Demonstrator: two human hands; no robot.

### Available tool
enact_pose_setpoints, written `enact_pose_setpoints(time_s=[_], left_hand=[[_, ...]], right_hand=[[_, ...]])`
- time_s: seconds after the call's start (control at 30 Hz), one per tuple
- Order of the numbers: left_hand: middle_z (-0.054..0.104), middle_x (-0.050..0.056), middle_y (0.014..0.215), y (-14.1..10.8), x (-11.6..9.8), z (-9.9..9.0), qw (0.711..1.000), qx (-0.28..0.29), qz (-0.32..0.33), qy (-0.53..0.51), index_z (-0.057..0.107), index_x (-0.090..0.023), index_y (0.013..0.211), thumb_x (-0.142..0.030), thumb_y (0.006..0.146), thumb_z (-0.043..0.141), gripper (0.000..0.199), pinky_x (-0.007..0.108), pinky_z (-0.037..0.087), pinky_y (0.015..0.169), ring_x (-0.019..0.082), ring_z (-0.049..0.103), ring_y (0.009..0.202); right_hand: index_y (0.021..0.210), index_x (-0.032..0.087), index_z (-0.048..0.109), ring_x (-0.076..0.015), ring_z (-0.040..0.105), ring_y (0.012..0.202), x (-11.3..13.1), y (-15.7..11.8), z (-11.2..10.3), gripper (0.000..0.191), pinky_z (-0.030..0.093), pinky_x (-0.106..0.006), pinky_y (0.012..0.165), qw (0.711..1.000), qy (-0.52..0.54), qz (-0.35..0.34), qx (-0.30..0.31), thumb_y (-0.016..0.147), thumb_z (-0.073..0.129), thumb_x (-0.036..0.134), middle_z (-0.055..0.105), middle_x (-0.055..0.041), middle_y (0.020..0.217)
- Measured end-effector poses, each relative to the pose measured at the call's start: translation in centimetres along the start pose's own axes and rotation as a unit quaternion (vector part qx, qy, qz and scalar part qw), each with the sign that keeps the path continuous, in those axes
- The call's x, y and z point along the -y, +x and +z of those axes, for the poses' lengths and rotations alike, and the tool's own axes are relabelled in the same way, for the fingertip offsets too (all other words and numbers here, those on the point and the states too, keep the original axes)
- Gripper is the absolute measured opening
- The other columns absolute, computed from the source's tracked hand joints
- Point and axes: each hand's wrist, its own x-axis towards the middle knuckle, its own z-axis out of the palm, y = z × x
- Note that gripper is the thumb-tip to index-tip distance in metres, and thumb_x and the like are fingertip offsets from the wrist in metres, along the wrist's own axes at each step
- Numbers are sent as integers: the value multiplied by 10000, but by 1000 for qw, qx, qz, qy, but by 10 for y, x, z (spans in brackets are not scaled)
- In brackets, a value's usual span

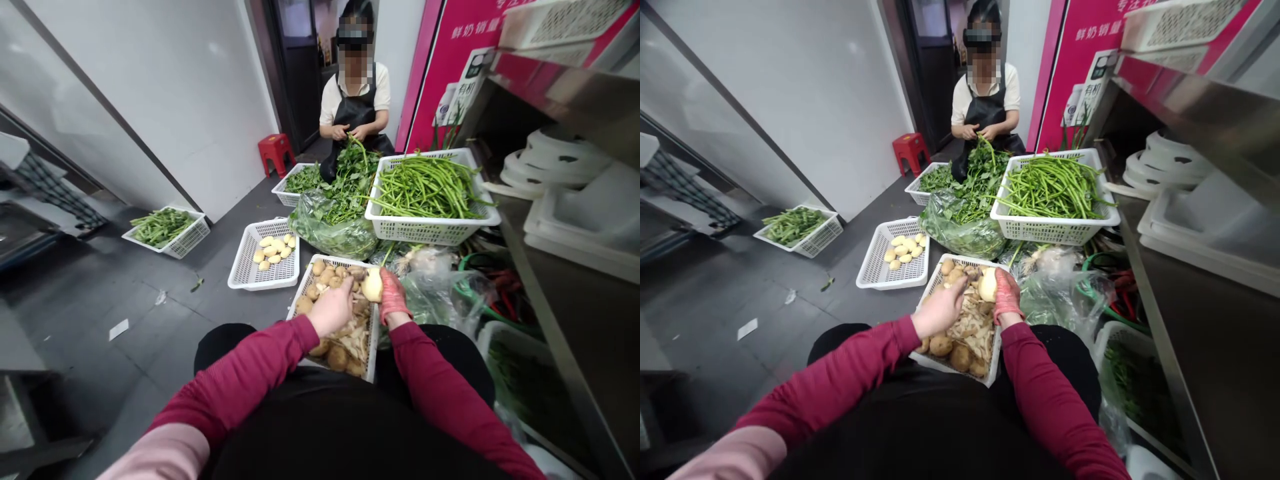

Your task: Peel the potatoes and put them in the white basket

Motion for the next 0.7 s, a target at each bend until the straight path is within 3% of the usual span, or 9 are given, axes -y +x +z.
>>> enact_pose_setpoints(time_s=[0.07, 0.17, 0.23, 0.3, 0.37, 0.47, 0.57, 0.63, 0.7], left_hand=[[670, 173, 1024, 17, -3, -12, 1000, 6, 10, 18, 405, -101, 1398, -168, 890, 391, 513, 404, 478, 907, 274, 650, 951], [678, 172, 985, 8, -9, 2, 999, 44, 12, 22, 370, -80, 1417, -150, 870, 410, 553, 394, 494, 866, 271, 659, 903], [685, 159, 977, -13, -10, 21, 998, 60, 22, 3, 367, -107, 1423, -168, 881, 398, 547, 378, 504, 838, 259, 664, 873], [690, 137, 983, -29, -7, 31, 997, 68, 29, -17, 411, -153, 1400, -194, 889, 396, 513, 360, 507, 827, 245, 665, 861], [691, 128, 978, -25, -4, 23, 999, 42, 9, -24, 421, -161, 1394, -198, 893, 392, 504, 351, 505, 834, 236, 664, 864], [679, 136, 1013, 11, 0, -10, 1000, -17, -15, -18, 428, -128, 1387, -177, 888, 400, 501, 354, 490, 877, 236, 651, 916], [679, 105, 1018, 35, -1, -27, 998, 37, -1, -40, 518, -138, 1304, -162, 861, 437, 451, 324, 490, 878, 218, 644, 923], [678, 112, 1029, 26, -4, -15, 998, 37, -3, -52, 481, -138, 1340, -166, 860, 434, 483, 331, 496, 871, 219, 648, 911], [677, 137, 1039, 3, -7, 9, 998, 17, -7, -59, 435, -131, 1377, -170, 865, 420, 514, 356, 501, 872, 233, 651, 908]], right_hand=[[877, 148, 686, -91, 561, 439, 0, -5, 1, 304, 448, -175, 399, 996, -58, -55, -33, 650, 750, 340, 659, 57, 574], [836, 146, 684, -89, 550, 420, 0, -7, 2, 257, 457, -178, 395, 993, -61, -72, -63, 682, 719, 349, 642, 60, 539], [834, 153, 666, -96, 564, 419, 3, -4, 1, 250, 476, -186, 398, 995, -38, -39, -88, 715, 693, 371, 646, 61, 539], [854, 163, 644, -118, 590, 423, 9, -1, 1, 286, 496, -213, 397, 994, 10, 37, -104, 787, 614, 439, 656, 46, 540], [876, 167, 632, -148, 625, 450, 16, -1, 1, 351, 523, -251, 416, 987, 68, 123, -79, 847, 523, 499, 677, 10, 559], [894, 160, 638, -183, 663, 508, 23, -9, 5, 345, 554, -294, 466, 972, 101, 210, 0, 839, 560, 492, 711, -45, 621], [884, 161, 641, -188, 664, 509, 23, -19, 11, 267, 565, -310, 492, 965, 99, 243, 21, 832, 599, 419, 715, -50, 631], [873, 171, 638, -177, 656, 495, 23, -20, 12, 236, 567, -303, 497, 967, 105, 233, -8, 848, 580, 399, 709, -32, 614], [867, 180, 633, -173, 647, 481, 22, -16, 10, 254, 561, -297, 483, 968, 103, 226, -40, 860, 553, 421, 699, -20, 596]])
